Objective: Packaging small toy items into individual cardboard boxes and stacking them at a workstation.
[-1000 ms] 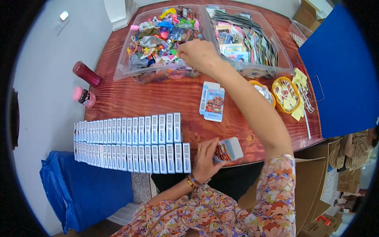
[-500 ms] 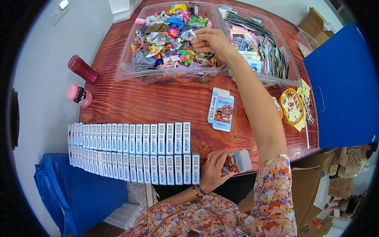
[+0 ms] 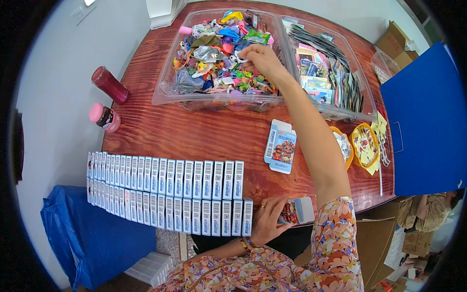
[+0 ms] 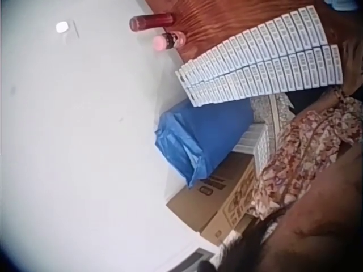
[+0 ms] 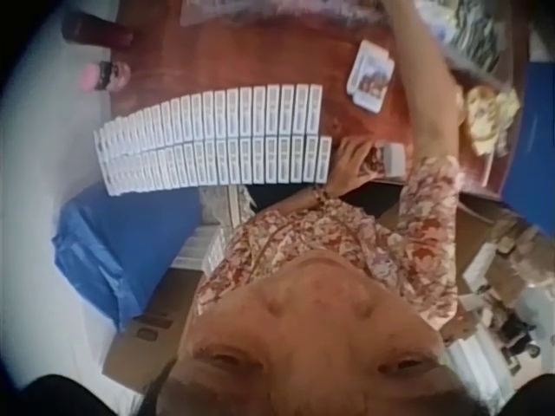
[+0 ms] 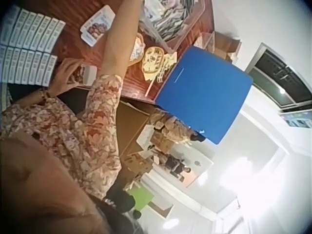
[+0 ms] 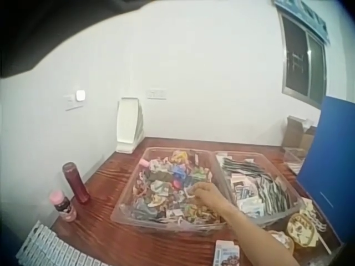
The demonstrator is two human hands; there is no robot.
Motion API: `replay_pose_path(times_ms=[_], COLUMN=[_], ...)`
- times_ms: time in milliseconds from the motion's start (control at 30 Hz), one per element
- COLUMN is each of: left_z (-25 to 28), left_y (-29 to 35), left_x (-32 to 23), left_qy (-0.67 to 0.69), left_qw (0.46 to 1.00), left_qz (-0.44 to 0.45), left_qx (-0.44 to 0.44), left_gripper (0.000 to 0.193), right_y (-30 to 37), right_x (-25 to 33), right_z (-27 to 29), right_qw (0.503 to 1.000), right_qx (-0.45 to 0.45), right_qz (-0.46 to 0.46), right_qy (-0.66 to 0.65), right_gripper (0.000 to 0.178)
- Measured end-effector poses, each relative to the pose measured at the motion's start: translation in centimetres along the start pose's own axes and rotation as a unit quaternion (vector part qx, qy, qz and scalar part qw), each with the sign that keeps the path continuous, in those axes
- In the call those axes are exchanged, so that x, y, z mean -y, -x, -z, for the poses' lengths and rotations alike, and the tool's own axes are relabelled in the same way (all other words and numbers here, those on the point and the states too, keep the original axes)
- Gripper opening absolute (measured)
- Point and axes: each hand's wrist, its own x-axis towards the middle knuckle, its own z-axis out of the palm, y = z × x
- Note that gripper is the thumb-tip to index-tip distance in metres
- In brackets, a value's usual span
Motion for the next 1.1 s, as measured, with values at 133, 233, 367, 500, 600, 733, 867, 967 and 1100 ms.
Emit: replay_pose_path(times_ms=[133,233,367,500,600,733,867,967,1100], left_z=[0.2,0.3,0.1,0.0,-0.2,-0.2,0.0,-0.3,0.7], left_y=[0.0,-0.1,-0.1,-0.2,-0.1,0.2,-0.1,-0.6,-0.6], left_x=[-0.1,0.0,0.0,0.0,-0.1,-0.1,-0.5,0.2,-0.1], left_qy=[-0.001,-0.001,-0.005,0.005,0.01,0.004,0.004,0.009,-0.005], left_qw=[1.0,1.0,1.0,1.0,1.0,0.999,0.999,0.999,0.998], left_qz=[-0.007,-0.014,-0.012,-0.017,-0.02,-0.029,-0.038,-0.014,0.014], left_qx=[0.007,0.005,0.016,0.007,-0.009,-0.022,-0.024,-0.045,-0.067], left_gripper=[0.093,0.092,0.093,0.093,0.093,0.095,0.087,0.083,0.076], right_y=[-1.0,-1.5,-3.2,-4.3,-3.4,0.0,5.1,11.8,23.9], right_x=[0.2,0.4,-0.3,-1.4,-0.6,2.0,3.7,6.7,10.3], right_z=[0.5,0.1,-0.6,-1.6,-0.8,2.5,5.4,6.5,6.0], right_qw=[0.997,0.893,0.876,0.874,0.944,0.978,0.963,0.971,0.972], right_qx=[0.028,-0.05,-0.044,-0.057,-0.074,-0.091,-0.101,-0.065,0.048], right_qz=[-0.072,-0.009,-0.053,-0.042,-0.028,0.029,0.136,0.173,0.168], right_qy=[-0.01,0.447,0.477,0.481,0.32,0.184,0.209,0.15,0.156], right_gripper=[0.032,0.037,0.051,0.049,0.038,0.028,0.021,0.019,0.014])
